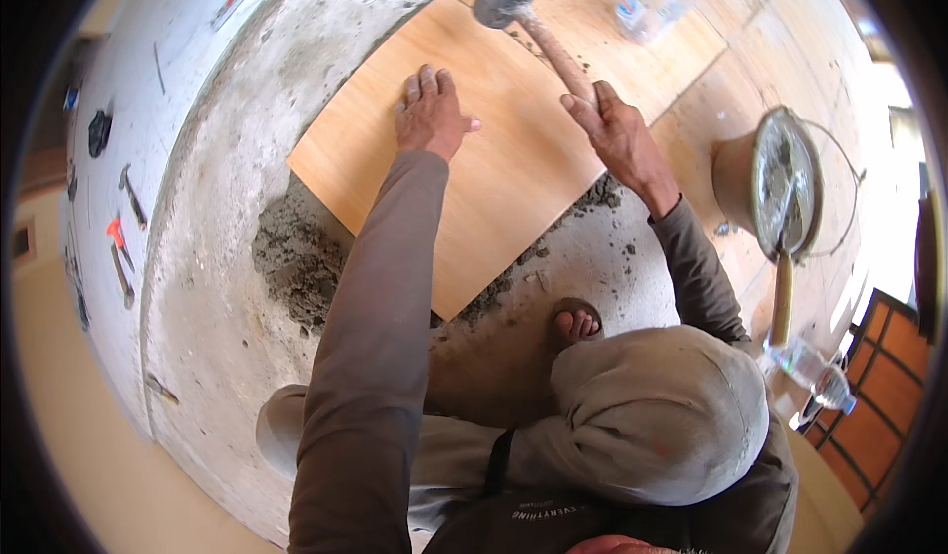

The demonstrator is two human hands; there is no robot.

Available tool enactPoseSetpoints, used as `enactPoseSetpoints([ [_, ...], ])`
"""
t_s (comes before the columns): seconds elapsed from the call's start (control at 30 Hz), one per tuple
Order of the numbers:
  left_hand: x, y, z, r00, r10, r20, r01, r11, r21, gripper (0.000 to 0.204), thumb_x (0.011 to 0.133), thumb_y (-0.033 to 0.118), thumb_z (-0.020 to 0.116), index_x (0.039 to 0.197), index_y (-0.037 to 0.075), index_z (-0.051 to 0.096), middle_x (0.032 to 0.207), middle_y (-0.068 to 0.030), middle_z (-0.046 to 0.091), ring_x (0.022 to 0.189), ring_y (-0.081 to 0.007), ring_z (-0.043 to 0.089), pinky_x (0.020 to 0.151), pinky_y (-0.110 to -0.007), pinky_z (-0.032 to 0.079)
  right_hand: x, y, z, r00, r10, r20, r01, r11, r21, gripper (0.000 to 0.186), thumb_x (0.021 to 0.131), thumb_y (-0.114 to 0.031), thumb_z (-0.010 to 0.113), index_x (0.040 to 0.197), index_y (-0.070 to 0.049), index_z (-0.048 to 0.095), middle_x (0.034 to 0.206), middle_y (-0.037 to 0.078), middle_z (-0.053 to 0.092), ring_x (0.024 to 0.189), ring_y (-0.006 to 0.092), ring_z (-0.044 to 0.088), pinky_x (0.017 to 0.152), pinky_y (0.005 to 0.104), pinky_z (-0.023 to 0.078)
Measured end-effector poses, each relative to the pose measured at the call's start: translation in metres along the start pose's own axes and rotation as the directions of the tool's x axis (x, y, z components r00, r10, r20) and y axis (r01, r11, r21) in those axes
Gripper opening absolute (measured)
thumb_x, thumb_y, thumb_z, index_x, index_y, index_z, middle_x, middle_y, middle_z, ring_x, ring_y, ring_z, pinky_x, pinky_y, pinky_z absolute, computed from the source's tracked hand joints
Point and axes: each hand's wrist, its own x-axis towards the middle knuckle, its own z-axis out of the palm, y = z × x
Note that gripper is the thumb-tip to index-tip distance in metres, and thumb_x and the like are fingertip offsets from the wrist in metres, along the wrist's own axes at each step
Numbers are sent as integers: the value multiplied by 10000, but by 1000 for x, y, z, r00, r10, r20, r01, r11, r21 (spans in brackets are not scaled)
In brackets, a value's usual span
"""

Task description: The person places a wooden tile onto a bed of cement on the floor and uses a rubber mallet to tap it into place. They then use a spirit level to check the alignment of the tile. Finally, they use a trowel to spread more cement on the floor to prepare for the next tile.

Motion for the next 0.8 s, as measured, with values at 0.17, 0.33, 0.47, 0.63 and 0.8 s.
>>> enactPoseSetpoints([
  [0.17, -3, -12, 37, 997, 57, -45, -60, 995, -75, 922, 822, 503, 837, 1503, 29, 433, 1628, -213, 326, 1527, -375, 279, 1211, -526, 311, -86, -10, 33, 996, -89, 26, 81, 968, 237, 431, 1057, -437, 594, 1062, -21, 481, 657, 181, 566, 600, 343, 620, 575, 469, 477],
  [0.33, -41, 56, 10, 987, -31, 157, 25, 999, 37, 1179, 801, 603, 819, 1602, -29, 229, 1676, -333, 122, 1568, -479, 113, 1228, -633, 200, -130, 12, 22, 998, -34, -51, 42, 984, 171, 414, 1041, -414, 624, 1096, -34, 470, 703, 207, 609, 662, 431, 646, 613, 515, 494],
  [0.47, -44, 69, 7, 974, -79, 215, 74, 997, 31, 1281, 812, 593, 815, 1628, -61, 76, 1695, -344, 36, 1583, -497, 23, 1227, -685, 120, -136, 47, 22, 985, 35, -170, -19, 995, 99, 397, 1053, -404, 603, 1040, -40, 444, 723, 259, 634, 736, 486, 659, 637, 550, 496],
  [0.63, -45, 78, 16, 972, -85, 219, 68, 994, 84, 1156, 871, 523, 787, 1634, -35, 123, 1689, -347, 80, 1585, -481, 67, 1230, -680, 124, -125, 46, 3, 985, 131, -108, -116, 984, 133, 401, 1062, -405, 589, 1038, -36, 436, 727, 278, 626, 703, 497, 637, 623, 542, 481],
  [0.8, -53, 84, 17, 970, -78, 228, 60, 995, 86, 1095, 892, 500, 772, 1636, -12, 152, 1687, -345, 97, 1587, -466, 85, 1233, -675, 131, -155, 70, 9, 980, 114, -162, -91, 985, 146, 390, 1052, -395, 608, 1034, -40, 448, 744, 275, 629, 727, 494, 643, 638, 547, 483],
])
